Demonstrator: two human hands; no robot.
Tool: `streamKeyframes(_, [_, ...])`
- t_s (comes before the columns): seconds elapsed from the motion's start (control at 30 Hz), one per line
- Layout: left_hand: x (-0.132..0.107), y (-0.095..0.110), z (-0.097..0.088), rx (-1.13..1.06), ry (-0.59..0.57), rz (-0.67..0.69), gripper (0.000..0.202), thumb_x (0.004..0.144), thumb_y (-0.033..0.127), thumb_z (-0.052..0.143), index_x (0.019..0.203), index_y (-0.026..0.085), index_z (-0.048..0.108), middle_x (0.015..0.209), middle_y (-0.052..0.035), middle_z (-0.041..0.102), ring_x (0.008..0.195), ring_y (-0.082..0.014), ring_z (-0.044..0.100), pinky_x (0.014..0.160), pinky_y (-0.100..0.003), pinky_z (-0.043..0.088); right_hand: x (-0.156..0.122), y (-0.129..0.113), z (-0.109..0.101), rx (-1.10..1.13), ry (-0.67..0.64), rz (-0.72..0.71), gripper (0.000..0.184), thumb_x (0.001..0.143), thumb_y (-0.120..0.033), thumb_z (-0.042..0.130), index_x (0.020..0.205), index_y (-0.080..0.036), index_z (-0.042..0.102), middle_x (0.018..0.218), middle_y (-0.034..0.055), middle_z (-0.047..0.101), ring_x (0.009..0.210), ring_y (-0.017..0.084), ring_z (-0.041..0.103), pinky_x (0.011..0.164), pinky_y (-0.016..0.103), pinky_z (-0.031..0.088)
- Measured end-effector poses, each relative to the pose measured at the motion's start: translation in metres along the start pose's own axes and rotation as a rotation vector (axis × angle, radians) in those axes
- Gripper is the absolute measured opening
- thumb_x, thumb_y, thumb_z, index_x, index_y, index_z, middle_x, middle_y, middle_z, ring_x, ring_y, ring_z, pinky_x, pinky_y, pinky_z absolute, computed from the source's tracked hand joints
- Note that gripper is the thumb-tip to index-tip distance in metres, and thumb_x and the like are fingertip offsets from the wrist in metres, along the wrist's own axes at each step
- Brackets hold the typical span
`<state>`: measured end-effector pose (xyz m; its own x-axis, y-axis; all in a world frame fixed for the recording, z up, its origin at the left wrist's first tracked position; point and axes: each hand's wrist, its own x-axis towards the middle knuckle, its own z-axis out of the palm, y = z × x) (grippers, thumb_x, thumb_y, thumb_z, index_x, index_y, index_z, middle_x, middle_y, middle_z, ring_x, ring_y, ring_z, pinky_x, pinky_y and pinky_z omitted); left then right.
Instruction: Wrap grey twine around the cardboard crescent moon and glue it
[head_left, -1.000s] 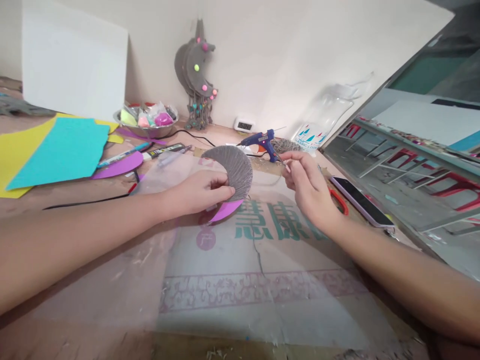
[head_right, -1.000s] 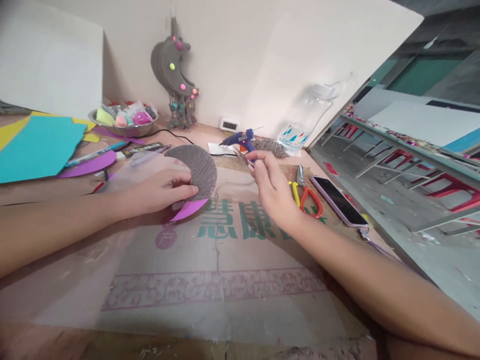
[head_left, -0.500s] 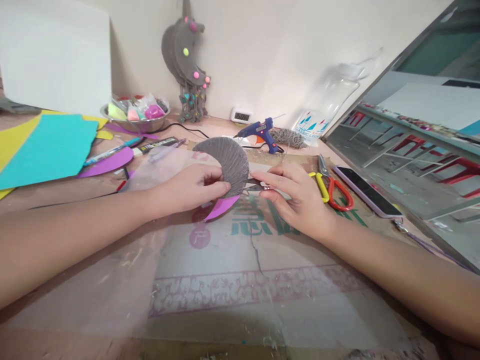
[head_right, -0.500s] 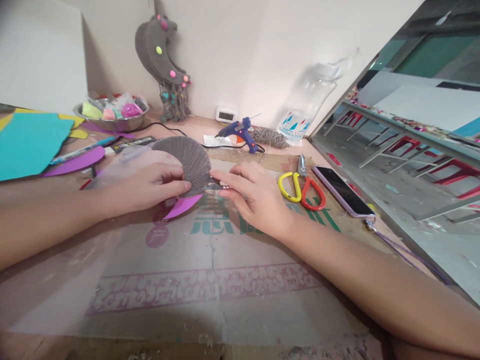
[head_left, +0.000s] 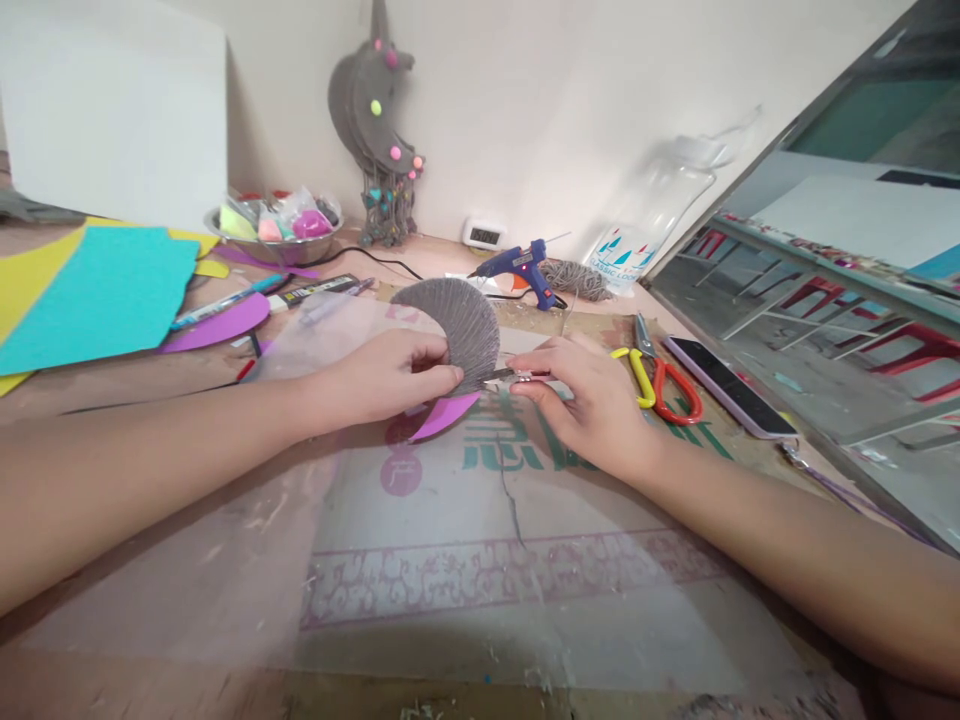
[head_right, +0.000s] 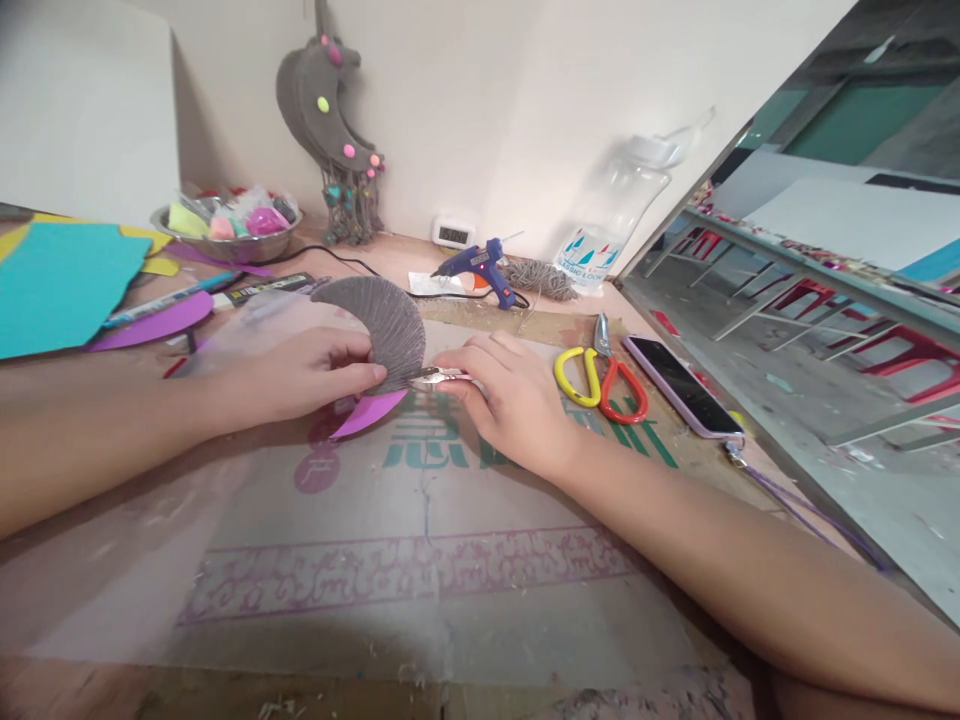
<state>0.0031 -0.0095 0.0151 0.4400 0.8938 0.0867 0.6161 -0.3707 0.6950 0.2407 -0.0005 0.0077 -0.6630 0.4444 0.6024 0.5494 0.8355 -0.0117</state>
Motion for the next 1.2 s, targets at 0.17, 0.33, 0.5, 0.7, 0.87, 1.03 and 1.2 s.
streamKeyframes(0.17, [0.0002,0.0024,-0.0011,0.043,0.019,0.024,0.034,0.082,0.035,0.049,0.054,0.018,0.039,0.051,0.0047,0.041,0.052,-0.0093,0.042,0.051,-0.024,0.031,0.0003,-0.001,0.0007,-0.013,-0.017,-0.015,0.015,0.088,-0.026,0.056,0.097,-0.016,0.062,0.079,0.0053,0.065,0.071,0.017,0.055,0.066,0.031,0.041])
streamKeyframes(0.33, [-0.0006,0.0028,-0.0013,0.04,0.006,0.024,0.034,0.082,0.035,0.048,0.054,0.018,0.041,0.05,0.0048,0.042,0.052,-0.0095,0.042,0.051,-0.025,0.03,-0.0002,-0.0009,0.0006,-0.01,-0.015,-0.029,0.016,0.088,-0.028,0.055,0.098,-0.016,0.063,0.08,0.0057,0.065,0.072,0.018,0.056,0.067,0.031,0.042])
streamKeyframes(0.5, [-0.0003,0.0006,-0.001,0.018,0.003,0.04,0.033,0.082,0.036,0.047,0.055,0.019,0.042,0.049,0.0045,0.045,0.051,-0.01,0.042,0.05,-0.025,0.029,0.0005,-0.0017,-0.0002,-0.034,-0.019,-0.032,0.015,0.089,-0.028,0.055,0.097,-0.017,0.062,0.08,0.0052,0.065,0.071,0.018,0.055,0.066,0.031,0.042])
streamKeyframes(0.7, [-0.0002,-0.0006,-0.0005,0.009,0.001,0.052,0.033,0.083,0.035,0.048,0.055,0.019,0.041,0.049,0.0043,0.046,0.051,-0.0097,0.043,0.05,-0.024,0.031,0.0006,-0.0022,0.0004,-0.012,-0.029,-0.023,0.014,0.088,-0.027,0.056,0.098,-0.017,0.062,0.081,0.0048,0.066,0.072,0.017,0.055,0.066,0.03,0.042])
streamKeyframes(0.87, [-0.0002,-0.0006,-0.0008,0.014,-0.01,0.051,0.033,0.083,0.035,0.048,0.056,0.018,0.042,0.05,0.0042,0.047,0.051,-0.0097,0.045,0.05,-0.024,0.031,0.0003,-0.0022,0.0012,-0.016,-0.03,-0.024,0.014,0.088,-0.027,0.057,0.095,-0.017,0.062,0.08,0.0047,0.066,0.07,0.017,0.055,0.066,0.03,0.041])
streamKeyframes(1.03, [-0.0008,-0.0002,-0.0008,-0.034,-0.033,0.039,0.032,0.083,0.034,0.049,0.056,0.018,0.041,0.05,0.0049,0.047,0.05,-0.0091,0.045,0.05,-0.023,0.033,-0.0001,-0.0013,0.002,-0.017,-0.028,-0.028,0.013,0.088,-0.028,0.056,0.095,-0.018,0.062,0.081,0.0049,0.067,0.071,0.017,0.055,0.067,0.031,0.041])
streamKeyframes(1.2, [-0.0009,0.0004,-0.0013,-0.022,-0.032,0.059,0.033,0.083,0.035,0.049,0.056,0.019,0.04,0.05,0.005,0.047,0.051,-0.0092,0.046,0.05,-0.023,0.033,0.0,-0.0003,0.0023,0.015,-0.031,-0.034,0.013,0.087,-0.028,0.058,0.095,-0.018,0.062,0.082,0.005,0.067,0.072,0.017,0.056,0.069,0.031,0.042])
